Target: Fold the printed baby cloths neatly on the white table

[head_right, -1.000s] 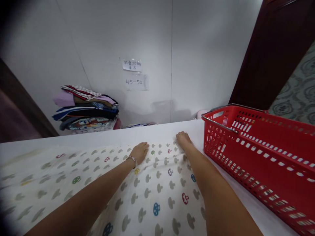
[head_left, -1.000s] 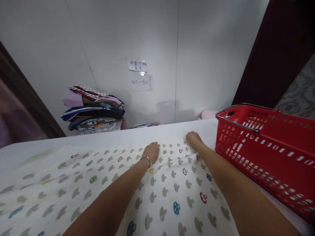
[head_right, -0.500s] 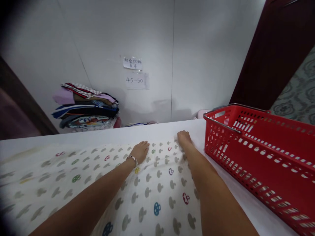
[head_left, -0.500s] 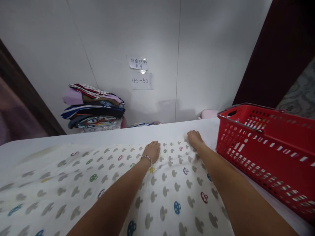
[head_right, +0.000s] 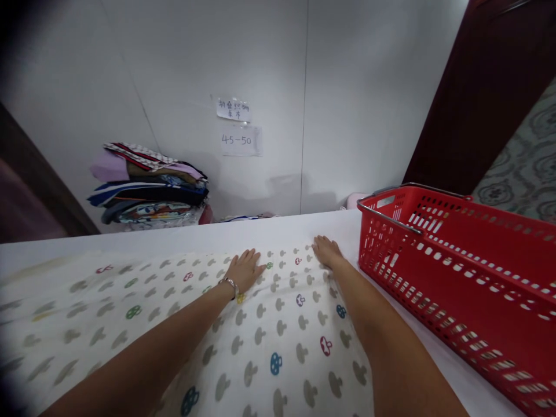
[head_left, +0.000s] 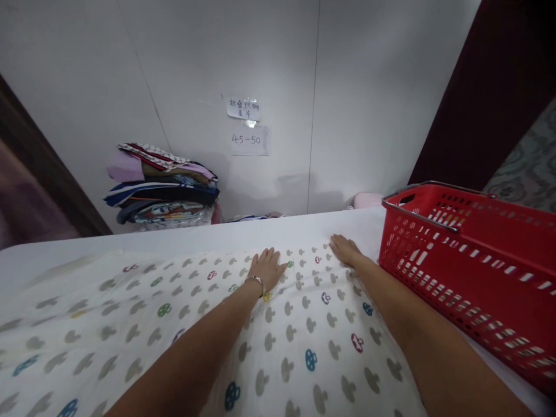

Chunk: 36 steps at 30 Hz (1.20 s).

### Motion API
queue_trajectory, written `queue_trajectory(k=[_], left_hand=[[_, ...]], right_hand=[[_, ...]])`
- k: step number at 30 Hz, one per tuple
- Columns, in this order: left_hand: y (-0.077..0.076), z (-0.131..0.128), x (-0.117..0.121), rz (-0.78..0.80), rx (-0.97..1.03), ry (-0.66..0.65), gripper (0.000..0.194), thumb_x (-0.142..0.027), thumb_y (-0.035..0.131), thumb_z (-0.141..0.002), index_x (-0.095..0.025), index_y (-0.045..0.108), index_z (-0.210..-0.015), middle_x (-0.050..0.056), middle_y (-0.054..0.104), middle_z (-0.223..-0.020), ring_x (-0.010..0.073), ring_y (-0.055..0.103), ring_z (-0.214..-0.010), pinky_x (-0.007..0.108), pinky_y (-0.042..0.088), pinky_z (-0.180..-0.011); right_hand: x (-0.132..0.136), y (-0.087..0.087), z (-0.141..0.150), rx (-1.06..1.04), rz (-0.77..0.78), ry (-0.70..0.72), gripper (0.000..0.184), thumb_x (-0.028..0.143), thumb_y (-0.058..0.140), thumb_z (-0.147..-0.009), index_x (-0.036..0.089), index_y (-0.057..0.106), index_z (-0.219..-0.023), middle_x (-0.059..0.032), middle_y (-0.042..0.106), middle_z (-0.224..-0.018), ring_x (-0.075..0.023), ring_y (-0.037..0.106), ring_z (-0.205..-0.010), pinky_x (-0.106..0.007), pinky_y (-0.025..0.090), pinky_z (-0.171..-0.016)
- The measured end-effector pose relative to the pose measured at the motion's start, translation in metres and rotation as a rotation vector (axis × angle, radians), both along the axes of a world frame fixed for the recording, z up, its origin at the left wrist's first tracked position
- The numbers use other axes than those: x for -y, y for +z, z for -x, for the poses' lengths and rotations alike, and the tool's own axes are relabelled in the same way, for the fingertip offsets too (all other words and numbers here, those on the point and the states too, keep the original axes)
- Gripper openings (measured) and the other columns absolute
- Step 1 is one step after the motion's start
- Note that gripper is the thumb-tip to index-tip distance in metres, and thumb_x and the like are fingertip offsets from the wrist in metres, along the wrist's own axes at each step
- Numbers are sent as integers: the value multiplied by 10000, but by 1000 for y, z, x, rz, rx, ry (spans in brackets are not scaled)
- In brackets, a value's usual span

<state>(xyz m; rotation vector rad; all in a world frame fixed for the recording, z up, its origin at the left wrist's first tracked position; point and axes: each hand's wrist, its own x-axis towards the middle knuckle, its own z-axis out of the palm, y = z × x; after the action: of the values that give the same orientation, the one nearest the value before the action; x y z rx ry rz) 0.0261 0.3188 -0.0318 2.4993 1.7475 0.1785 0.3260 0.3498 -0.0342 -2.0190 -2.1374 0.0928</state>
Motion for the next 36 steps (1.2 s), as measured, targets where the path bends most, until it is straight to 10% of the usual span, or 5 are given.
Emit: queue_trajectory(k=[7,11,23,30,36], left_hand=[[17,-2,-4,146,1,29,586,-530,231,-852,-228,312,-1347,41,182,-1465,212,118,-1343,452,123,-1067],[37,14,28,137,63,-61,581,-524,218,-865,-223,298,-1356,52,191,-1461,210,124,-1343,436,150,-1069],[51,27,292,136,287,-603,325,-255,461,-821,-266,502,-1143,36,513,-1185,198,442,-1075,362,355,-940],[50,1,353,179,263,-617,201,-277,509,-798,-223,552,-987,39,526,-1000,202,455,-931,350,372,-809],[44,-14,362,122,220,-586,179,-321,522,-795,-218,559,-937,35,522,-971,194,455,-918,330,361,-790]], right_hand=[[6,23,-5,-216,27,-62,436,330,335,-913,169,406,-1311,-88,367,-1363,-239,254,-1283,-413,221,-1045],[63,38,-12,-333,-79,-103,427,340,289,-923,161,452,-1276,-85,483,-1269,-220,425,-1177,-362,343,-986],[369,46,-2,-330,-171,171,267,280,402,-879,233,646,-980,-74,612,-1019,-218,539,-966,-355,424,-870],[397,35,-38,-366,-80,-359,307,201,437,-777,181,640,-1006,-58,649,-951,-199,584,-848,-290,450,-767],[383,40,-48,-280,71,-472,218,166,545,-698,150,679,-870,-58,662,-841,-208,588,-804,-245,409,-675]])
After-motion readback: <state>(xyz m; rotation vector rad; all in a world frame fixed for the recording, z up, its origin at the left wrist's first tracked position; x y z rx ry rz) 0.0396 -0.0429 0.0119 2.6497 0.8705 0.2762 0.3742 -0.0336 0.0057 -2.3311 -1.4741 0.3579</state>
